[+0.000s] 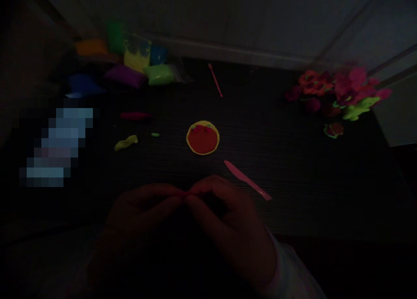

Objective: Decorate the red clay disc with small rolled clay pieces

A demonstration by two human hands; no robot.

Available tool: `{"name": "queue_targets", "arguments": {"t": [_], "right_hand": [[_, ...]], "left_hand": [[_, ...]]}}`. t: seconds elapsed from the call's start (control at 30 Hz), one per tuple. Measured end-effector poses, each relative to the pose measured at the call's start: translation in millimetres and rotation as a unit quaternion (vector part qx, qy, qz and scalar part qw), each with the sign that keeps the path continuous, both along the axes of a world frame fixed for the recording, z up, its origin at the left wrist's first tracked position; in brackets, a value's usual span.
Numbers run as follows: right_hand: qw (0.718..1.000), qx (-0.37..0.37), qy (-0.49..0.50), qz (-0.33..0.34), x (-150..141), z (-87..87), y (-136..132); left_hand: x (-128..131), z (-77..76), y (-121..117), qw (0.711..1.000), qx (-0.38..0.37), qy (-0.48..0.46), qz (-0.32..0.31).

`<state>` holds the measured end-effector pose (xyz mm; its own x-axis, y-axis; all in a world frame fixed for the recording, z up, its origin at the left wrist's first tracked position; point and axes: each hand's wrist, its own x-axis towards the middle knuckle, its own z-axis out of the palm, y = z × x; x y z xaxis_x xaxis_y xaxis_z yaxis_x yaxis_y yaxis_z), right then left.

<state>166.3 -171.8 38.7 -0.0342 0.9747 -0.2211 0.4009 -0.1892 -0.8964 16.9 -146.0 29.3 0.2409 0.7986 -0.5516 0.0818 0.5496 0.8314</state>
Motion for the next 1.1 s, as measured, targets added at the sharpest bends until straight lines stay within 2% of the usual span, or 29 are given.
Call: {"name": "queue_targets", "arguments": {"t": [0.23,0.5,1.1], "right_hand": [[1.0,-0.03,-0.001,0.003,2.8,-1.4,-2.5],[0.999,0.016,-0.047,0.017,2.0,1.0,-0.9],[0.997,0.041,-0.066,0.006,3.9,-0.9,-2.2]], "left_hand": [[-1.9,0.1,0.1,0.999,0.028,0.028,-0.015],[-4.4,0.2,1.1,0.987,0.132,0.083,-0.034],[-6.4,-3.2,0.8,0.987,0.144,0.063,-0.028]]}}
